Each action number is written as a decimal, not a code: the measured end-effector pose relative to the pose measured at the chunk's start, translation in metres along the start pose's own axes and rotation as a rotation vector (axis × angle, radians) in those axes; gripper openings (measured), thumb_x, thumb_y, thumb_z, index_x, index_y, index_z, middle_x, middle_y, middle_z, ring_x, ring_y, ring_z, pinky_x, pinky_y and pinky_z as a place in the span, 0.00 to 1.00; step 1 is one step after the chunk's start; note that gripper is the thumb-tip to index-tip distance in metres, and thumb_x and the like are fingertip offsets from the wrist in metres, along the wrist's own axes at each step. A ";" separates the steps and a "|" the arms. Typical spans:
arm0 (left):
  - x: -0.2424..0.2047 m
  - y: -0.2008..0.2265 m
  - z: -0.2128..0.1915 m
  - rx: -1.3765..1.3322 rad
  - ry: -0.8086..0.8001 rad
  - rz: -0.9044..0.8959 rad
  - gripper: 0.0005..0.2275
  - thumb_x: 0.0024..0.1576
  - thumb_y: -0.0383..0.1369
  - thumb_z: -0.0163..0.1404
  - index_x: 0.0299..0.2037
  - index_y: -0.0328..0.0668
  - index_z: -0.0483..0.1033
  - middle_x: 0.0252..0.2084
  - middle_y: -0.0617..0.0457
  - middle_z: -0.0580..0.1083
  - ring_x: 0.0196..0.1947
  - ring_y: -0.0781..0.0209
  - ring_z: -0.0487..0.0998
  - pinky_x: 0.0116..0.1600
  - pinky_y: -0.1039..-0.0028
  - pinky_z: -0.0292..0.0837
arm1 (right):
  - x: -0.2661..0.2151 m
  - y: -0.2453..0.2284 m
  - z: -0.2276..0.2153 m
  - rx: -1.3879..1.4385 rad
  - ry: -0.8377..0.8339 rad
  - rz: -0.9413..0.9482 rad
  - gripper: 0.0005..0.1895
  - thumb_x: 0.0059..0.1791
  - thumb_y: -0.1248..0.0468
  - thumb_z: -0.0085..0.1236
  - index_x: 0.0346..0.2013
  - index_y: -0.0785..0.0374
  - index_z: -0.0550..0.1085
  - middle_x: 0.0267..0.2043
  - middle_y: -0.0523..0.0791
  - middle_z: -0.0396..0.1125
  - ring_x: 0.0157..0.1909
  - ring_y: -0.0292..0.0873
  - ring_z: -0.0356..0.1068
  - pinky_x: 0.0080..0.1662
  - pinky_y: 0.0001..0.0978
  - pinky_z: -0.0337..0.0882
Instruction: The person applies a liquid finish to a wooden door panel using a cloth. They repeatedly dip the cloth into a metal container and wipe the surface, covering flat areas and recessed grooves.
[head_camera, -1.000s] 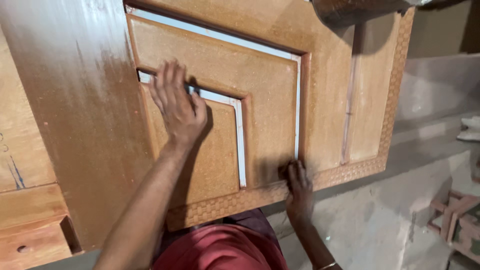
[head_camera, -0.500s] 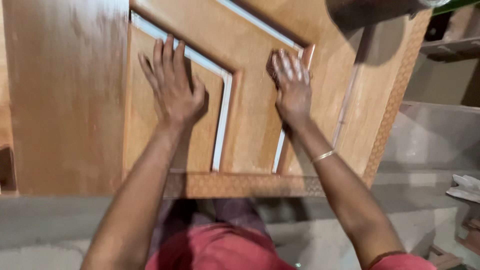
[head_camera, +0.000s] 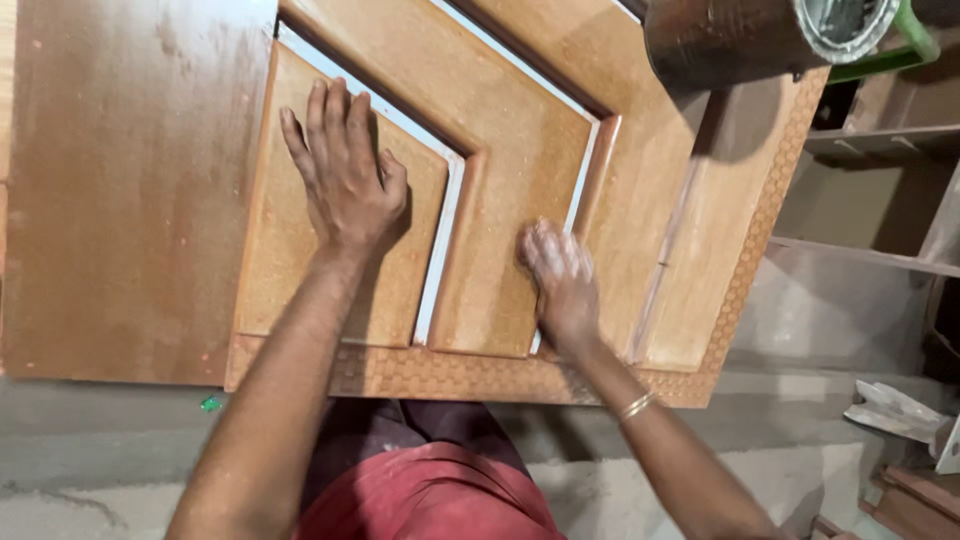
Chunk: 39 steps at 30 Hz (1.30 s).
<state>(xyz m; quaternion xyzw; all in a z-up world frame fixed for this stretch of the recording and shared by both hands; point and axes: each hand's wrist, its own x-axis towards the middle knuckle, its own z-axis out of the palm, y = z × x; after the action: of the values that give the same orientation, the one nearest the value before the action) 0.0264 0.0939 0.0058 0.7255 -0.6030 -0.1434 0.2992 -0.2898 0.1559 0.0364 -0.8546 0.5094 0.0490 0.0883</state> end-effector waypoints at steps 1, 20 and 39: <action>-0.001 0.005 -0.002 -0.031 -0.014 -0.021 0.29 0.57 0.31 0.49 0.71 0.33 0.59 0.76 0.39 0.57 0.80 0.42 0.49 0.81 0.41 0.28 | 0.034 0.010 -0.004 -0.032 0.045 0.030 0.39 0.46 0.75 0.48 0.74 0.59 0.62 0.77 0.50 0.54 0.78 0.56 0.51 0.74 0.52 0.52; 0.001 -0.003 -0.008 -0.149 0.152 -0.085 0.37 0.56 0.25 0.46 0.78 0.39 0.46 0.79 0.39 0.52 0.82 0.42 0.48 0.82 0.39 0.28 | 0.225 -0.021 -0.029 0.048 0.049 -0.026 0.43 0.44 0.74 0.50 0.76 0.55 0.58 0.78 0.48 0.51 0.78 0.54 0.49 0.74 0.49 0.49; 0.008 0.001 -0.007 -0.196 0.138 -0.029 0.31 0.65 0.46 0.39 0.75 0.37 0.51 0.77 0.39 0.55 0.80 0.40 0.50 0.80 0.38 0.30 | 0.132 -0.045 -0.016 0.077 0.094 0.142 0.36 0.49 0.74 0.46 0.73 0.60 0.59 0.78 0.51 0.52 0.78 0.56 0.48 0.72 0.56 0.48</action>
<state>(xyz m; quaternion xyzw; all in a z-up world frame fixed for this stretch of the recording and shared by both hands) 0.0317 0.0884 0.0132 0.7096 -0.5533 -0.1557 0.4075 -0.1875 0.0602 0.0336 -0.8137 0.5737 -0.0047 0.0935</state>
